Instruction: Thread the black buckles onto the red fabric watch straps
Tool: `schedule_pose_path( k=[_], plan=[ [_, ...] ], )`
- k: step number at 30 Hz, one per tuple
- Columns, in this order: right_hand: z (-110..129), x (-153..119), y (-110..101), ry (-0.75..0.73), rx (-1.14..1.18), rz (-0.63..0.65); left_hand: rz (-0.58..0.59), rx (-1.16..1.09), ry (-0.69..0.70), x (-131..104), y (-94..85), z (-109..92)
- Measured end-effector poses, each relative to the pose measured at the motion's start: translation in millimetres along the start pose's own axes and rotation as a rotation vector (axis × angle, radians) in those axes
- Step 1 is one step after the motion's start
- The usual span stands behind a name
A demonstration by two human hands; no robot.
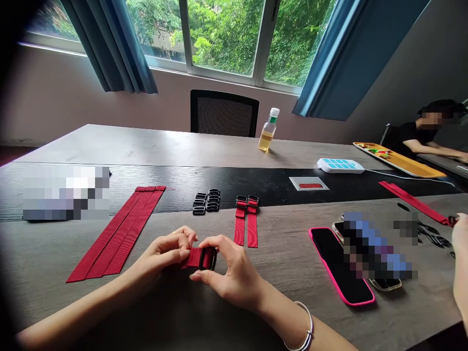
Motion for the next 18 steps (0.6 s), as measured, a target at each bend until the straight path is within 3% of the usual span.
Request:
schedule_pose_path(
  k=[4, 6, 9, 13, 18],
  plan=[
    [11.2, 0.7, 0.4, -0.115, -0.036, 0.037, 0.142, -0.071, -0.107, -0.9, 18.2, 10.5],
    [8.9, 0.9, 3.4, -0.094, -0.015, 0.072, 0.195, -0.03, -0.126, -2.3, 24.6, 12.2],
    [-11.2, 0.2, 8.5, 0.094, 0.137, 0.113, 0.201, 0.04, -0.128, -2.9, 24.3, 11.2],
    [-39.3, -9.7, 27.2, 0.429, 0.638, 0.195, 0.188, 0.088, -0.098, -1.9, 19.0, 6.2],
    [-45.9, -16.7, 36.9, 0.574, 0.8, 0.245, 0.15, 0.109, -0.057, -1.6, 14.1, 4.1]
  ],
)
Point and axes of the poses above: each hand's wrist, its own x-axis towards the middle knuckle, its own y-axis out of the palm, z = x × y, the point moved 10 cm from there along x, towards the middle knuckle, and after that the axes turned 4 degrees about -y, right-handed, at the moved point
